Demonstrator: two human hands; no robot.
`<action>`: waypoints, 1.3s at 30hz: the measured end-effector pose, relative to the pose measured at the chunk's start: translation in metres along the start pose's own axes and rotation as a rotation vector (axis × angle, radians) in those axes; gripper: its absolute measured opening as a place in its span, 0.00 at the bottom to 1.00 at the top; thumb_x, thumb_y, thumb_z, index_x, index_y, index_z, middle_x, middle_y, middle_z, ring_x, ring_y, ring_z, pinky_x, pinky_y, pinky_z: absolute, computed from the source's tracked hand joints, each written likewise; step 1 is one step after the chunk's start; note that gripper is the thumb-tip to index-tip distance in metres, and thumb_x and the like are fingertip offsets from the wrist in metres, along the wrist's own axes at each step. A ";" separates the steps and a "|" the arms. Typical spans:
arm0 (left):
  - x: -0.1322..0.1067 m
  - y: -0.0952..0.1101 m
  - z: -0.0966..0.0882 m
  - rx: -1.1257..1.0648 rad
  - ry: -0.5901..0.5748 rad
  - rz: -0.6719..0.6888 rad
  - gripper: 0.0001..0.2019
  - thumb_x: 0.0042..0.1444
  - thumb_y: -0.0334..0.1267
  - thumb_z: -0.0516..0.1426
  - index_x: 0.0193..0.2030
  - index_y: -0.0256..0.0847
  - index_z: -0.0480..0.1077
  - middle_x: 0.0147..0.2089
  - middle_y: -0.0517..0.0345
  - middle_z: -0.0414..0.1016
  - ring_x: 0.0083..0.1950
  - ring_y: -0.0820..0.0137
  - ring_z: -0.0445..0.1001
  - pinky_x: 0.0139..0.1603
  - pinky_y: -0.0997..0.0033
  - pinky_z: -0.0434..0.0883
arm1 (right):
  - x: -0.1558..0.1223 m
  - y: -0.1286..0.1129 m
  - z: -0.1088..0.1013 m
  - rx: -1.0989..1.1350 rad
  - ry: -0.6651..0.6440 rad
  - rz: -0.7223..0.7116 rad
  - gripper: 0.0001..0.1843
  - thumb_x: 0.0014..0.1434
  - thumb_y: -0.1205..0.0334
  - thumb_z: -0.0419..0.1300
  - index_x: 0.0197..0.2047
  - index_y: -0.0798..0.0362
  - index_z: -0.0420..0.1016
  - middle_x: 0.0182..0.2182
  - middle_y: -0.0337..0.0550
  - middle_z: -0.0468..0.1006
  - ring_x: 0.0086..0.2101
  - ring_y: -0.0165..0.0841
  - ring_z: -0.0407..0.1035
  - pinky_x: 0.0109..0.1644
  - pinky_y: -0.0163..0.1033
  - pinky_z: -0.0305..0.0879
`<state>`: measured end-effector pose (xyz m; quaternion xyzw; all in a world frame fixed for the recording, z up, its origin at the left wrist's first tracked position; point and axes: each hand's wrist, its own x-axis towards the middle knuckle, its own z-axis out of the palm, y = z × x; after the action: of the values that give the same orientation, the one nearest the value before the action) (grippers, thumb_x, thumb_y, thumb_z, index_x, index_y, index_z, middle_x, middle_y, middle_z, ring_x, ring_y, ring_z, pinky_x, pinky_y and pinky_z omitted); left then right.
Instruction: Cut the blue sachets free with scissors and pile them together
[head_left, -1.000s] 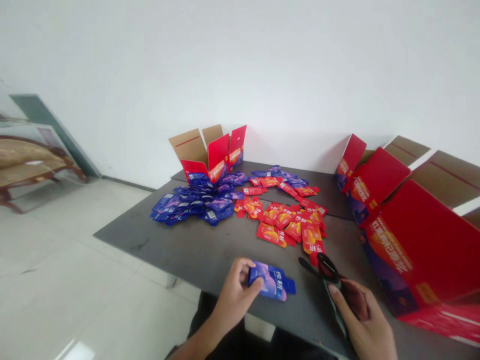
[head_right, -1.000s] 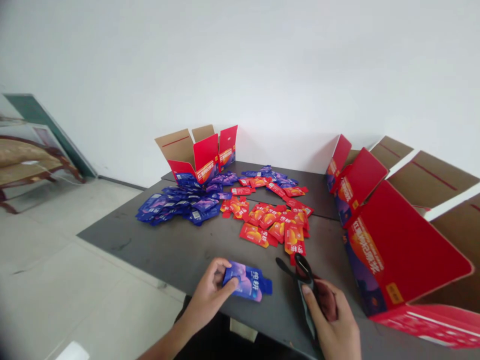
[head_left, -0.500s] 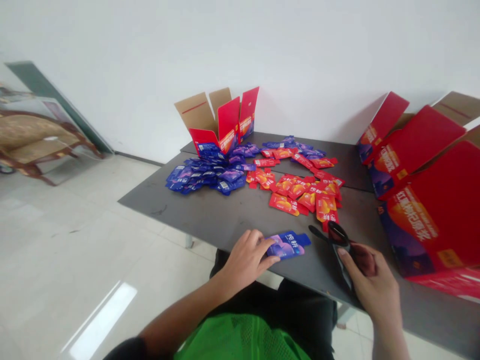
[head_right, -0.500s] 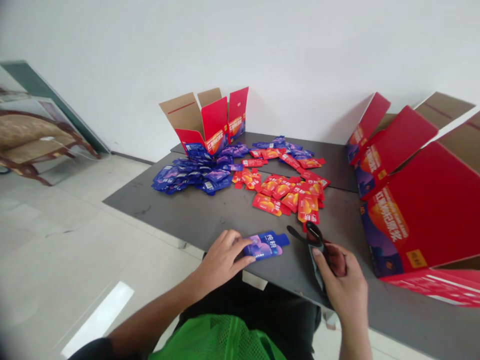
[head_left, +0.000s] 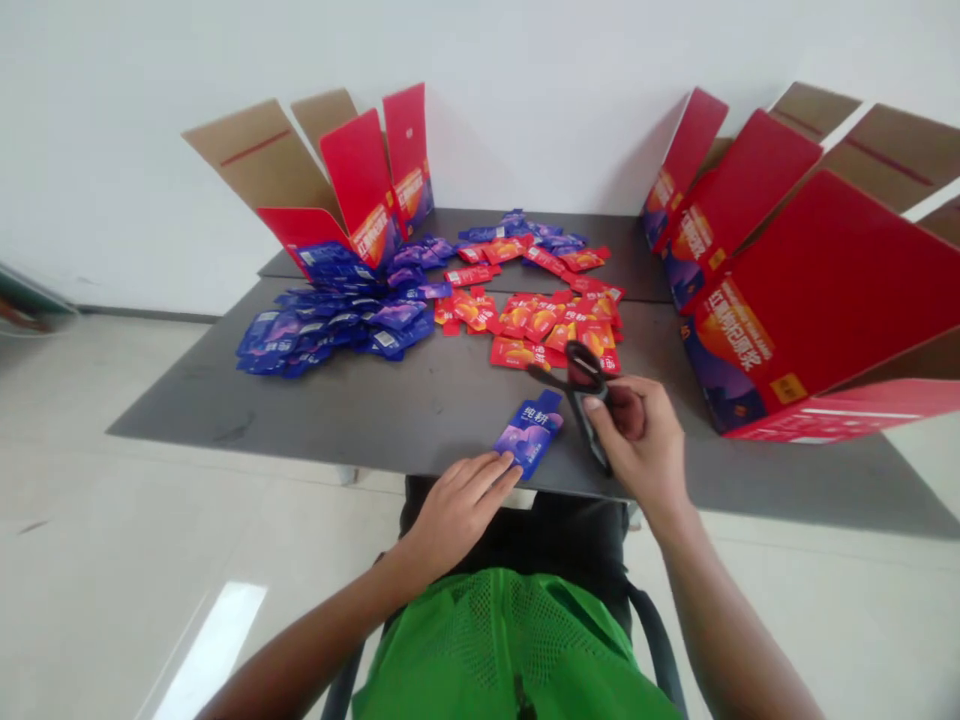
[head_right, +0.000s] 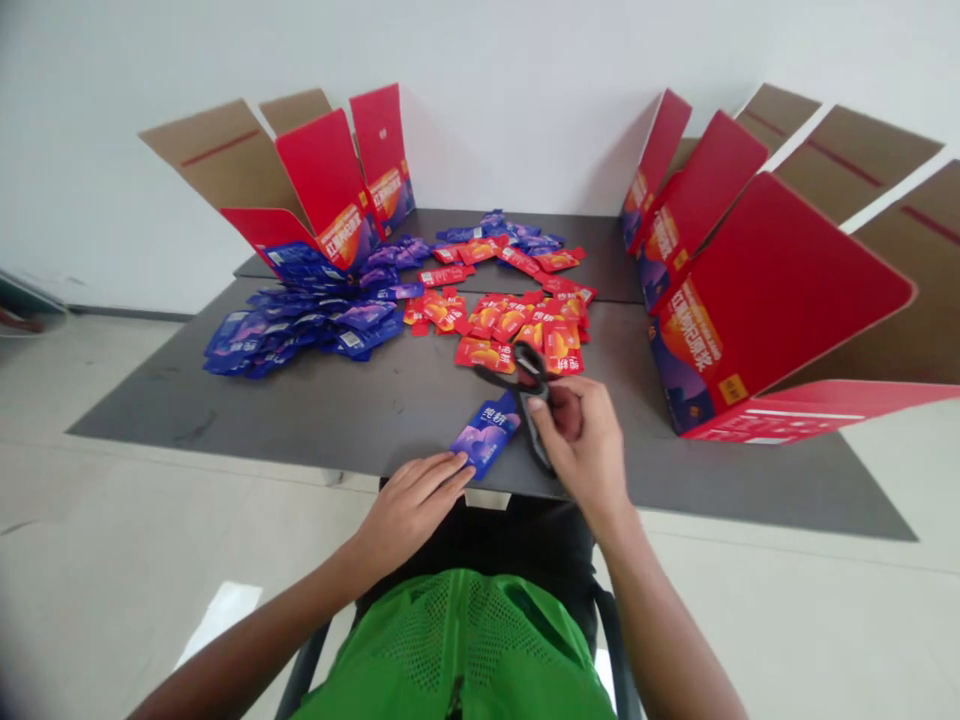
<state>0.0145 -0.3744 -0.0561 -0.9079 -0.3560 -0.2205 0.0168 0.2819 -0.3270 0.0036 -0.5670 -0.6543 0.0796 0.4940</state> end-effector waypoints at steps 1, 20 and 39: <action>0.000 0.002 0.000 0.003 -0.002 -0.001 0.18 0.72 0.31 0.53 0.66 0.39 0.69 0.65 0.47 0.74 0.65 0.58 0.71 0.63 0.55 0.70 | -0.001 -0.014 0.010 0.012 -0.092 -0.110 0.14 0.67 0.53 0.65 0.53 0.47 0.72 0.48 0.47 0.77 0.48 0.41 0.74 0.53 0.48 0.72; 0.005 0.004 -0.001 -0.035 -0.001 -0.042 0.12 0.71 0.32 0.54 0.56 0.40 0.76 0.56 0.49 0.78 0.57 0.59 0.74 0.57 0.59 0.72 | -0.007 -0.029 0.055 -0.105 -0.462 -0.446 0.13 0.70 0.61 0.60 0.57 0.47 0.69 0.55 0.50 0.75 0.53 0.43 0.71 0.55 0.49 0.72; 0.008 0.002 -0.004 -0.104 0.016 -0.064 0.16 0.71 0.30 0.55 0.61 0.40 0.74 0.57 0.52 0.80 0.60 0.60 0.73 0.57 0.58 0.70 | 0.022 0.009 0.058 -0.209 -0.446 -0.369 0.09 0.70 0.60 0.59 0.53 0.49 0.73 0.51 0.50 0.76 0.50 0.44 0.70 0.55 0.52 0.71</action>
<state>0.0191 -0.3715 -0.0495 -0.8940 -0.3726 -0.2463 -0.0347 0.2480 -0.2795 -0.0186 -0.4550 -0.8431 0.0434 0.2834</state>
